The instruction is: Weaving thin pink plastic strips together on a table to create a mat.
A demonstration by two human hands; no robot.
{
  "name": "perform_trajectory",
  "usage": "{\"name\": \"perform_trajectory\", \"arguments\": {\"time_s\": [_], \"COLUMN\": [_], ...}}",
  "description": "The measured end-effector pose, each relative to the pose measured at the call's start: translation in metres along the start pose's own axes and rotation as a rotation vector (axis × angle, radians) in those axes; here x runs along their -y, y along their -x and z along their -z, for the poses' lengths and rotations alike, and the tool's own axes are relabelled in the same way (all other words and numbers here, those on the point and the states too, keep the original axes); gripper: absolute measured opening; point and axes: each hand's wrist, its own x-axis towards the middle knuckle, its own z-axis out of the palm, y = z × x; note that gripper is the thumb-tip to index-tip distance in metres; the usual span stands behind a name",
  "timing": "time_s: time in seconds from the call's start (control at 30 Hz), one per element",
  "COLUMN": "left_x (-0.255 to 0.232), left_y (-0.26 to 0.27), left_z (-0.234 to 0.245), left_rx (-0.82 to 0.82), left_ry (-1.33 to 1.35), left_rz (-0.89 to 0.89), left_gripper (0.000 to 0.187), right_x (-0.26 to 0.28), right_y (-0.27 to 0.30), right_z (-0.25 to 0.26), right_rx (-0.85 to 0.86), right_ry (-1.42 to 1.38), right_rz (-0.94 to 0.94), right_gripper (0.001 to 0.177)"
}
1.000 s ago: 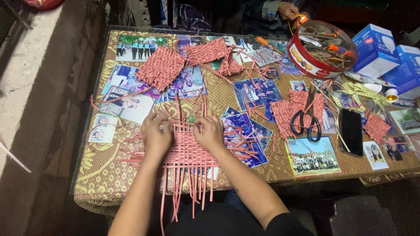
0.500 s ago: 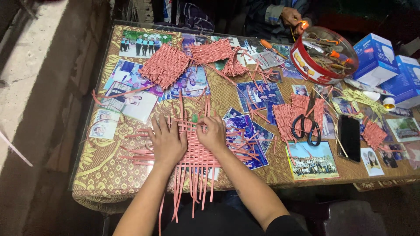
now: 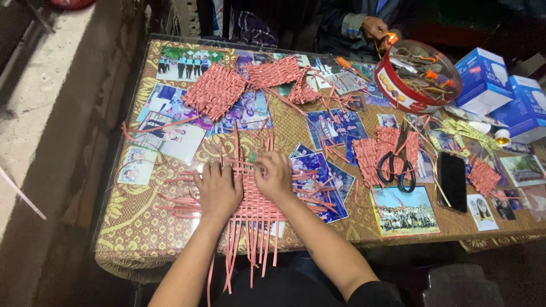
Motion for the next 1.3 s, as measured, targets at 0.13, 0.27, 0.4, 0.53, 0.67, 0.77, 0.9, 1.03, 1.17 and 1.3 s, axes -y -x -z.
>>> {"name": "perform_trajectory", "arguments": {"time_s": [0.13,0.27,0.4,0.53,0.67,0.77,0.9,1.03,1.17,1.3], "left_x": [0.004,0.002,-0.002,0.023,0.033,0.033,0.031,0.027,0.031,0.033], "left_y": [0.001,0.002,0.002,-0.018,-0.054,-0.067,-0.060,-0.052,-0.055,-0.056], "left_z": [-0.009,0.002,0.014,-0.012,-0.018,-0.023,-0.018,0.003,-0.005,-0.007], "left_rx": [-0.001,-0.004,-0.012,-0.034,-0.047,0.034,0.189,0.140,0.214,0.176], "left_ry": [-0.008,0.016,0.062,0.079,0.114,0.116,0.288,0.447,0.467,0.516], "left_rz": [-0.001,0.011,0.033,0.014,0.039,0.043,0.114,0.081,0.141,0.145], "left_gripper": [0.039,0.039,0.033,0.026,0.021,0.020,0.024,0.021,0.027,0.029], "right_x": [0.008,0.013,0.010,0.009,0.003,0.004,0.011,0.011,0.011,0.014], "right_y": [-0.010,-0.018,-0.013,-0.011,-0.008,-0.010,-0.015,-0.014,-0.013,-0.015], "right_z": [-0.010,-0.009,-0.016,-0.020,-0.024,-0.022,-0.011,-0.010,-0.012,-0.010], "right_rx": [0.113,0.305,0.345,0.328,0.322,0.326,0.333,0.330,0.320,0.335], "right_ry": [-0.139,-0.110,-0.051,-0.046,-0.053,-0.072,-0.091,-0.125,-0.098,-0.082], "right_rz": [0.137,0.036,-0.063,-0.110,-0.122,-0.119,-0.119,-0.126,-0.120,-0.121], "right_gripper": [0.012,0.015,0.016,0.017,0.016,0.015,0.014,0.015,0.015,0.016]}}
